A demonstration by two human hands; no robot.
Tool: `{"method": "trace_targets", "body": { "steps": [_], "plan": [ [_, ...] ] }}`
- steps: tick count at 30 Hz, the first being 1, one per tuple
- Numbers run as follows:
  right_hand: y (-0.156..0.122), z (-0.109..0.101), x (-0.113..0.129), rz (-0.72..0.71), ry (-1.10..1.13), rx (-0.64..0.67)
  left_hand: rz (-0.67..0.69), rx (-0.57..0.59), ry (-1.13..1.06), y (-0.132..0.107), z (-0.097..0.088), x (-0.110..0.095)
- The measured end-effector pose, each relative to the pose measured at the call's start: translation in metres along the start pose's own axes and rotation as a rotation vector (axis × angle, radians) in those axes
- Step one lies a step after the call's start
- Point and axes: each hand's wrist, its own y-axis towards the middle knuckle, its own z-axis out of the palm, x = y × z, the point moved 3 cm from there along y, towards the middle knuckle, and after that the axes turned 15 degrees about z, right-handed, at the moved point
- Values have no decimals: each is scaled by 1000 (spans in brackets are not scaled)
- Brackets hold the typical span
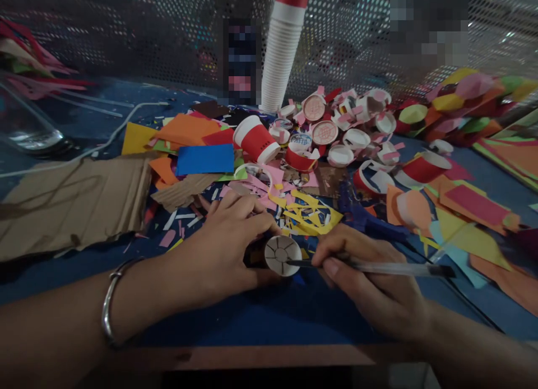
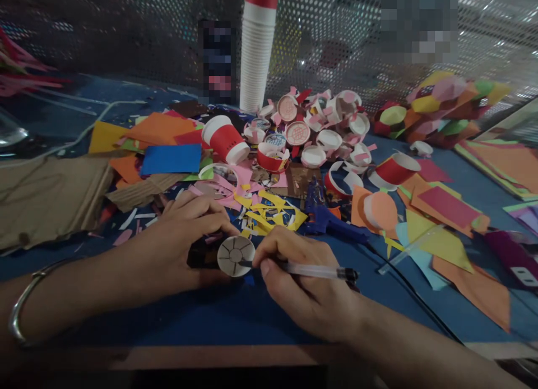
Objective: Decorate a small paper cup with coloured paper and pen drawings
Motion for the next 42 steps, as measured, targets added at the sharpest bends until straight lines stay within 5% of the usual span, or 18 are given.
{"method": "trace_targets", "body": {
  "steps": [26,37,42],
  "plan": [
    [4,2,-3,98,102,129,13,-12,13,2,0,-1],
    [14,9,-11,318,442,255,-12,14,-15,2,-1,-2],
    [16,10,-11,311,458,244,-11,9,-39,2,-1,-1]
  ]
}}
